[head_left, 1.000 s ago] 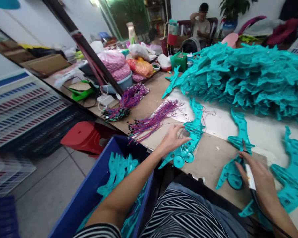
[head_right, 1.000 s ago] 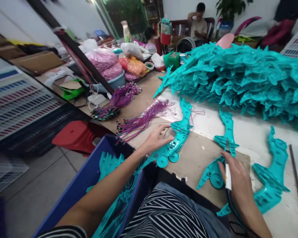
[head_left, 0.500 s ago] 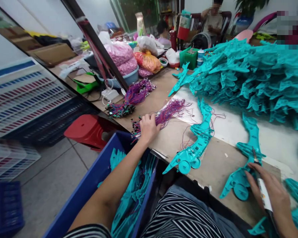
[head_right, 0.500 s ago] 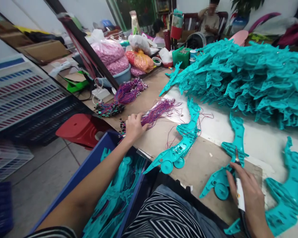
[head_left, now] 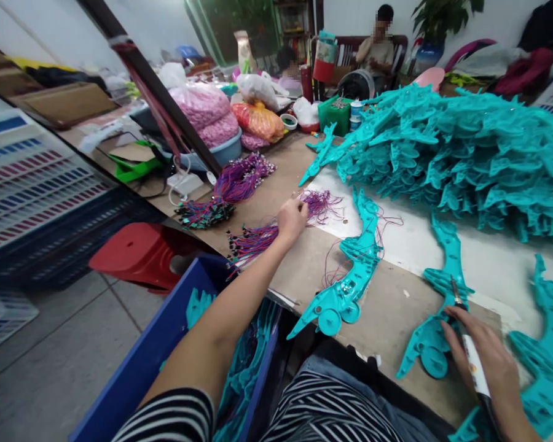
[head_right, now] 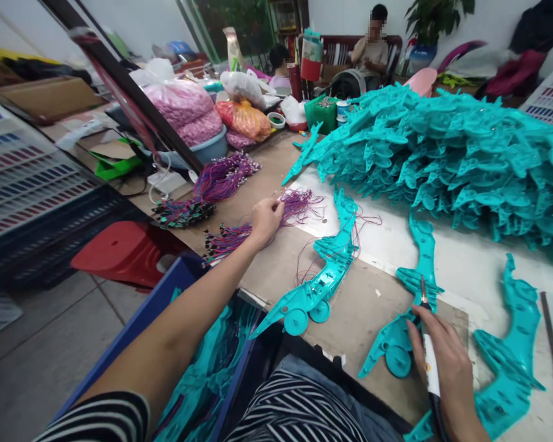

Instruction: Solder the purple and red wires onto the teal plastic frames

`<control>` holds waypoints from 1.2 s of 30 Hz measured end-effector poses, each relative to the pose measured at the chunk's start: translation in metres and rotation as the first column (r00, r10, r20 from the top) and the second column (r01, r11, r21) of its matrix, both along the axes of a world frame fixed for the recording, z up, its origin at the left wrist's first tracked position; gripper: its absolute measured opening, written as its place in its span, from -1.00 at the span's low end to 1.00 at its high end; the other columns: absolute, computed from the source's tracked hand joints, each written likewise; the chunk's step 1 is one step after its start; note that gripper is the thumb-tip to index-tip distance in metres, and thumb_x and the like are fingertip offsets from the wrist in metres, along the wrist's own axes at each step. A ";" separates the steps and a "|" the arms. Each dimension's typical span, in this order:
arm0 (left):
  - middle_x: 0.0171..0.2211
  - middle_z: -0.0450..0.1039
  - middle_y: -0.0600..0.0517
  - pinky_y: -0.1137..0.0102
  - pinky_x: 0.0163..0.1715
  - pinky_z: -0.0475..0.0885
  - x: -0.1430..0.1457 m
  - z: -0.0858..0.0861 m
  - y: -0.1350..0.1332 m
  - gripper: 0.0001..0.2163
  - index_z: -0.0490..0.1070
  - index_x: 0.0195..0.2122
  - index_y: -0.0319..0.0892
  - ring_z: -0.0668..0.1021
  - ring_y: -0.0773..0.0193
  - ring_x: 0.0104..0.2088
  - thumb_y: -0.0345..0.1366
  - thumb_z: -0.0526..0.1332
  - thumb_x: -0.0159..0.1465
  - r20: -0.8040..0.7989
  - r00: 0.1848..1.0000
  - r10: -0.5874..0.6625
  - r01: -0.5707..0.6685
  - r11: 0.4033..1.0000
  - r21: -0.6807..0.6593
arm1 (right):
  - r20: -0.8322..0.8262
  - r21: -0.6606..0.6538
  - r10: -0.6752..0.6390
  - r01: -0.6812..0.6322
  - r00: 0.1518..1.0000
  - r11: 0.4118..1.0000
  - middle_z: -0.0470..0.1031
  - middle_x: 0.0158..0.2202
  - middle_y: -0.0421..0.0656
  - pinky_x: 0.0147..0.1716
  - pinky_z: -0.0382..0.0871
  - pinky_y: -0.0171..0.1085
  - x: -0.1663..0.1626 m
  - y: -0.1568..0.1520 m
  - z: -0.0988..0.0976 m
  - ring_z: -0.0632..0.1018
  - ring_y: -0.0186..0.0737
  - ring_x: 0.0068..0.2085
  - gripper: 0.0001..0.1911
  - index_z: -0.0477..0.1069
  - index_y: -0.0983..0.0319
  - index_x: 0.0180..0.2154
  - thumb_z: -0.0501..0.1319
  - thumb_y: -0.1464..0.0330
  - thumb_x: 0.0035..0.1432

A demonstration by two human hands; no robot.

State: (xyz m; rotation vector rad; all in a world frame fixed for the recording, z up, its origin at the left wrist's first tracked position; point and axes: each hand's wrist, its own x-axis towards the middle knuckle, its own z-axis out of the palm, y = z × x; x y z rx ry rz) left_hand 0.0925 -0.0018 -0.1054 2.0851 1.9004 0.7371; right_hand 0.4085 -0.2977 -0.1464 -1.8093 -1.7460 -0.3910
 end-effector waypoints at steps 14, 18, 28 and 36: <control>-0.41 0.57 -0.05 0.37 -0.31 0.39 -0.110 0.023 -0.056 -0.84 0.54 -0.43 -0.19 0.56 0.15 -0.36 -0.20 0.30 0.15 -0.097 0.984 -0.151 0.127 0.968 -0.215 | -0.017 -0.054 -0.056 0.055 0.998 0.997 0.59 -0.08 -0.03 -0.34 0.53 0.09 -0.006 -0.001 0.007 0.64 0.19 -0.17 -0.43 0.23 -0.15 0.28 0.06 0.00 0.27; -0.36 0.60 -0.08 0.36 -0.29 0.40 -0.112 0.001 -0.081 -0.96 0.55 -0.43 -0.15 0.60 0.08 -0.29 -0.33 0.30 0.11 -0.189 0.973 -0.135 0.072 0.950 -0.305 | -0.010 -0.129 -0.066 0.065 0.998 0.989 0.55 -0.01 0.02 -0.21 0.52 0.09 -0.005 -0.005 0.010 0.62 0.22 -0.10 -0.41 0.29 0.07 0.26 0.00 -0.01 0.31; -0.51 0.56 0.02 0.49 -0.48 0.37 -0.129 0.039 -0.058 -0.82 0.49 -0.48 -0.23 0.52 0.33 -0.51 -0.23 0.35 0.14 0.350 0.936 0.020 0.188 0.814 -0.549 | 0.110 -0.025 -0.049 0.052 0.993 0.998 0.60 -0.11 -0.11 -0.32 0.55 -0.11 0.005 -0.004 0.000 0.66 0.02 -0.21 -0.49 0.33 0.01 0.22 0.06 0.03 0.33; -0.62 0.50 0.04 0.56 -0.62 0.26 -0.124 0.055 -0.050 -0.77 0.21 -0.40 -0.15 0.51 0.34 -0.65 -0.28 0.22 0.36 0.427 0.866 0.258 0.113 0.732 -0.672 | 0.139 -0.035 -0.018 0.023 0.990 0.999 0.61 -0.13 -0.10 -0.41 0.54 -0.09 0.010 -0.003 0.001 0.66 0.03 -0.24 -0.44 0.18 -0.10 0.31 0.07 0.04 0.32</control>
